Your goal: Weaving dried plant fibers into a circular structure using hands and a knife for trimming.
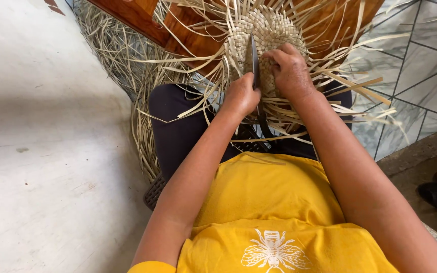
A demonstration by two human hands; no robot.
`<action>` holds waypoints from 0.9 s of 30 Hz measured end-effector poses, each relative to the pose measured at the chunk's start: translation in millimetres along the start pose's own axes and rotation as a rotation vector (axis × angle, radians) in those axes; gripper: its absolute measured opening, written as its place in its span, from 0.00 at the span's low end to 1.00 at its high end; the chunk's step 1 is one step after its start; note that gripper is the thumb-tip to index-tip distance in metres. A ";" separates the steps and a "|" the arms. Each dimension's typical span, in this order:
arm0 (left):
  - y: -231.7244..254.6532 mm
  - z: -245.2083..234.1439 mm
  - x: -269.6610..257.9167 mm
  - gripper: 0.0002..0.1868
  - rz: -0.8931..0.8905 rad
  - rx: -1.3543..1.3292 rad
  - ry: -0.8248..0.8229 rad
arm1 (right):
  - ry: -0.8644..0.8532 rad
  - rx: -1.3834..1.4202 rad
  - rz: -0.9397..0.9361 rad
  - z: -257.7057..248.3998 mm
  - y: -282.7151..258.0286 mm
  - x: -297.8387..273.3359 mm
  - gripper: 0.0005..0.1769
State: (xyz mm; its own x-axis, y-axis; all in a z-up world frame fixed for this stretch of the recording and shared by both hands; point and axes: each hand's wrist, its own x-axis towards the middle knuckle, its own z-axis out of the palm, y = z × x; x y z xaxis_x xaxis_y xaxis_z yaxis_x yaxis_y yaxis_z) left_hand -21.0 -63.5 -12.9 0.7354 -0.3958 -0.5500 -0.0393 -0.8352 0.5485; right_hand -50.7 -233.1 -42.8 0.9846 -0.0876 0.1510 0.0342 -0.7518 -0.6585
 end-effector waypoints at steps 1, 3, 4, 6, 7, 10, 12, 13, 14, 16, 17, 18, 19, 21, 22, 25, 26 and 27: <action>1.1 -0.9 -0.3 0.12 0.001 0.002 0.002 | 0.010 -0.002 -0.013 1.2 1.2 3.1 0.18; -2.0 4.1 3.0 0.12 -0.003 -0.002 0.037 | -0.004 0.015 -0.016 -1.7 -1.1 6.7 0.20; -3.0 7.7 4.6 0.12 -0.003 -0.006 0.069 | -0.016 0.029 -0.017 -3.7 -1.3 7.4 0.21; 9.7 1.4 1.5 0.11 -0.036 0.044 0.015 | -0.009 0.034 -0.024 -3.6 -1.7 10.8 0.21; 16.4 -2.0 0.0 0.10 -0.066 0.093 -0.037 | 0.000 0.036 -0.033 -3.8 -2.1 12.5 0.21; 8.0 16.0 6.5 0.11 -0.028 0.139 0.040 | -0.019 0.076 -0.004 -5.7 -2.3 11.9 0.21; 18.5 6.4 -3.9 0.10 -0.041 0.077 -0.004 | -0.009 0.073 -0.002 -3.6 0.1 12.8 0.17; 24.0 0.9 -8.9 0.10 -0.053 0.013 -0.044 | 0.000 0.069 -0.004 -2.9 1.0 13.9 0.13; 19.0 4.6 -8.7 0.10 -0.052 0.016 -0.045 | 0.002 0.070 -0.002 -3.5 1.5 14.7 0.13; 7.2 13.8 -11.0 0.14 -0.018 -0.009 0.085 | 0.015 0.084 -0.046 -3.4 1.8 13.0 0.09; 6.4 16.5 -11.7 0.14 -0.020 -0.008 0.081 | 0.013 0.086 -0.043 -3.6 2.4 11.2 0.09; 5.7 17.6 -10.8 0.13 -0.007 -0.004 0.107 | 0.005 0.085 -0.037 -3.5 2.8 12.4 0.09; 4.7 18.4 -10.2 0.12 0.007 0.000 0.133 | -0.003 0.083 -0.031 -3.4 2.8 13.7 0.09; 8.2 15.9 -12.9 0.12 0.008 0.004 0.134 | -0.008 0.086 -0.025 -3.4 2.6 13.8 0.08; 10.1 14.7 -14.2 0.11 0.012 0.008 0.133 | -0.010 0.086 -0.019 -3.6 2.6 13.6 0.08; 13.2 11.4 -12.5 0.13 -0.028 0.003 0.085 | 0.002 0.067 -0.031 -1.6 5.0 12.7 0.09; 10.0 15.6 -9.2 0.13 -0.025 0.003 0.087 | 0.004 0.065 -0.033 -1.5 5.6 11.8 0.09; 6.8 19.5 -6.2 0.12 -0.018 0.025 0.098 | 0.001 0.049 -0.030 -1.3 5.9 11.1 0.09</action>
State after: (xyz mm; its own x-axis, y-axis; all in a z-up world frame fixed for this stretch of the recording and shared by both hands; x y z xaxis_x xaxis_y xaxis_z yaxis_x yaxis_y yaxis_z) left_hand -39.0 -74.2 -18.0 0.7986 -0.3424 -0.4951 -0.0410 -0.8515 0.5227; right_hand -39.8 -239.3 -44.1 0.9829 -0.0656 0.1720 0.0724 -0.7212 -0.6889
